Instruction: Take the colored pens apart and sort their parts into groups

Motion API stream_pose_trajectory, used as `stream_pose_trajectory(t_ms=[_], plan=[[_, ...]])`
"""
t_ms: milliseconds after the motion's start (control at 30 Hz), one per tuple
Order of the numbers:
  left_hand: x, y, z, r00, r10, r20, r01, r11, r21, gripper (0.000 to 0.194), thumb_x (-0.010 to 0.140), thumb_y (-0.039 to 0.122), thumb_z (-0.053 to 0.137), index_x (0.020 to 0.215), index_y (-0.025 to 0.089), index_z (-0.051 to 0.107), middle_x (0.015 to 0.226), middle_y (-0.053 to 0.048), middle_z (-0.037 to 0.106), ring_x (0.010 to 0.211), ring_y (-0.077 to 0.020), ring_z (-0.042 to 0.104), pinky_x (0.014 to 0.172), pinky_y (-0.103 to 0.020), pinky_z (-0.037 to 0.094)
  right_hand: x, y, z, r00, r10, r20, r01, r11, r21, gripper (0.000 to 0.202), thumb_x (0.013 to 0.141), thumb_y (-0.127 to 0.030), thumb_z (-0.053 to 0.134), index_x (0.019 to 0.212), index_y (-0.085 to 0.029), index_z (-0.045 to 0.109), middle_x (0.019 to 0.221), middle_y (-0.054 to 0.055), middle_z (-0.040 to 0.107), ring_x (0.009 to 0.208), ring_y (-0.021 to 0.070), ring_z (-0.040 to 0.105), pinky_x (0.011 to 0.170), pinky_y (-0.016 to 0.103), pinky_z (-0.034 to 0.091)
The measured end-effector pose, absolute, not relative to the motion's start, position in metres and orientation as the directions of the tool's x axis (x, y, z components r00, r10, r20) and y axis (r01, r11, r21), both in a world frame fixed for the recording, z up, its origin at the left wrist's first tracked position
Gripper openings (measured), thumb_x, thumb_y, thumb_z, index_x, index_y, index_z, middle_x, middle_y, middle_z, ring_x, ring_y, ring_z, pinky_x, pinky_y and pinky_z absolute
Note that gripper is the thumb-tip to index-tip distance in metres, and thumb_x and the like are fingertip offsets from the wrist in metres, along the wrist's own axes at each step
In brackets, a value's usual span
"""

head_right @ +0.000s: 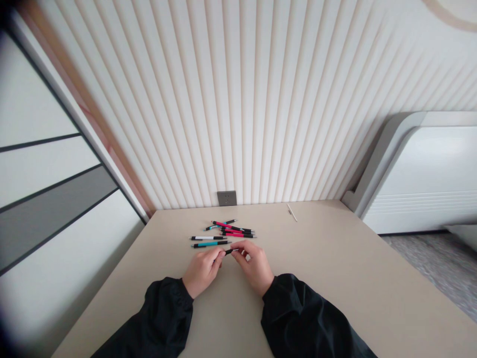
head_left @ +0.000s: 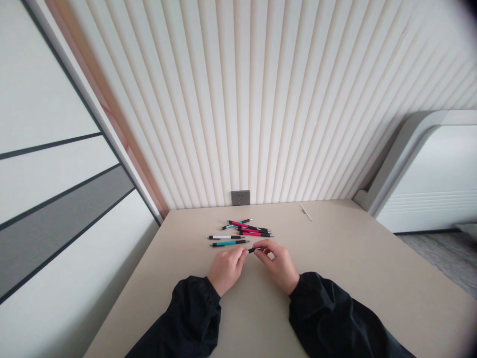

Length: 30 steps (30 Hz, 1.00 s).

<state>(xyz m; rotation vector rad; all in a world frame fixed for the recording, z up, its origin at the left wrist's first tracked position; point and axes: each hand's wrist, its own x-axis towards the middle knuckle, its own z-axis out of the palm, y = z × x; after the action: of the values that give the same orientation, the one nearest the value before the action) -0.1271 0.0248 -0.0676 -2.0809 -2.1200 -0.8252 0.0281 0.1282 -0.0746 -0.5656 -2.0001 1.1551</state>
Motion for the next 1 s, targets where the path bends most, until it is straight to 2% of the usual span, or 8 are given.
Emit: stream_pose_trajectory(t_ms=[133, 233, 367, 500, 667, 733, 867, 1000], plan=[[-0.128, 0.026, -0.067, -0.122, 0.912, 0.391, 0.944, -0.015, 0.329, 0.025, 0.097, 0.029, 0.036, 0.086, 0.020, 0.057, 0.072, -0.002, 0.066, 0.063, -0.0147, 0.063, 0.059, -0.023, 0.043, 0.030, 0.131, -0.071, -0.587, 0.652, 0.480, 0.012, 0.600, -0.800, 0.022, 0.089, -0.024, 0.044, 0.096, -0.020, 0.065, 0.089, 0.005, 0.065, 0.076, 0.0154, 0.059, 0.069, 0.026, 0.047], [-0.128, 0.027, -0.067, -0.124, 0.908, 0.401, 0.943, -0.018, 0.333, 0.021, 0.097, 0.029, 0.037, 0.096, 0.021, 0.056, 0.086, -0.003, 0.068, 0.076, -0.0167, 0.065, 0.066, -0.024, 0.047, 0.037, 0.148, -0.073, -0.540, 0.703, 0.462, 0.138, 0.616, -0.775, 0.027, 0.090, -0.021, 0.036, 0.092, -0.018, 0.063, 0.076, 0.003, 0.062, 0.069, 0.0152, 0.058, 0.065, 0.025, 0.044], [-0.130, 0.027, -0.066, -0.119, 0.914, 0.388, 0.960, 0.007, 0.280, 0.021, 0.097, 0.030, 0.036, 0.100, 0.022, 0.055, 0.094, -0.003, 0.065, 0.077, -0.0169, 0.064, 0.067, -0.025, 0.049, 0.054, 0.198, -0.077, -0.413, 0.824, 0.387, 0.501, 0.560, -0.659, 0.032, 0.089, -0.020, 0.031, 0.099, -0.018, 0.062, 0.057, -0.001, 0.055, 0.058, 0.0167, 0.055, 0.059, 0.025, 0.037], [-0.131, 0.031, -0.065, -0.098, 0.913, 0.395, 0.982, 0.024, 0.187, 0.021, 0.097, 0.026, 0.034, 0.100, 0.021, 0.054, 0.098, -0.004, 0.062, 0.079, -0.0176, 0.063, 0.064, -0.026, 0.048, 0.077, 0.260, -0.080, -0.195, 0.951, 0.239, 0.868, 0.281, -0.410, 0.035, 0.093, -0.030, 0.033, 0.114, -0.021, 0.060, 0.081, 0.006, 0.067, 0.074, 0.0197, 0.062, 0.062, 0.027, 0.037], [-0.126, 0.054, -0.061, -0.029, 0.899, 0.437, 0.997, -0.007, 0.079, 0.022, 0.097, 0.024, 0.033, 0.100, 0.019, 0.054, 0.105, -0.008, 0.061, 0.090, -0.0209, 0.061, 0.074, -0.031, 0.048, 0.087, 0.304, -0.087, -0.160, 0.966, 0.202, 0.907, 0.225, -0.356, 0.043, 0.092, -0.044, 0.038, 0.121, -0.020, 0.058, 0.108, 0.013, 0.065, 0.094, 0.0253, 0.063, 0.073, 0.032, 0.042], [-0.123, 0.069, -0.060, -0.006, 0.908, 0.418, 0.999, -0.013, 0.044, 0.023, 0.096, 0.026, 0.033, 0.099, 0.018, 0.054, 0.110, -0.009, 0.060, 0.092, -0.0222, 0.060, 0.076, -0.033, 0.048, 0.085, 0.312, -0.091, -0.165, 0.967, 0.194, 0.911, 0.225, -0.347, 0.046, 0.091, -0.046, 0.040, 0.124, -0.018, 0.057, 0.108, 0.015, 0.065, 0.096, 0.0264, 0.062, 0.076, 0.033, 0.043], [-0.125, 0.095, -0.060, -0.038, 0.923, 0.382, 0.999, 0.031, 0.026, 0.031, 0.090, 0.045, 0.047, 0.103, 0.018, 0.054, 0.117, -0.012, 0.057, 0.099, -0.0272, 0.058, 0.075, -0.036, 0.048, 0.082, 0.322, -0.097, -0.175, 0.968, 0.178, 0.913, 0.227, -0.339, 0.043, 0.090, -0.045, 0.042, 0.117, -0.017, 0.061, 0.104, 0.016, 0.065, 0.093, 0.0267, 0.063, 0.074, 0.034, 0.043], [-0.137, 0.110, -0.066, -0.100, 0.943, 0.317, 0.995, 0.086, 0.056, 0.035, 0.084, 0.049, 0.056, 0.103, 0.019, 0.052, 0.105, -0.008, 0.061, 0.092, -0.0263, 0.060, 0.070, -0.034, 0.046, 0.087, 0.331, -0.103, -0.192, 0.968, 0.162, 0.905, 0.238, -0.352, 0.036, 0.091, -0.042, 0.041, 0.103, -0.020, 0.067, 0.102, 0.014, 0.065, 0.090, 0.0243, 0.064, 0.071, 0.032, 0.043]])
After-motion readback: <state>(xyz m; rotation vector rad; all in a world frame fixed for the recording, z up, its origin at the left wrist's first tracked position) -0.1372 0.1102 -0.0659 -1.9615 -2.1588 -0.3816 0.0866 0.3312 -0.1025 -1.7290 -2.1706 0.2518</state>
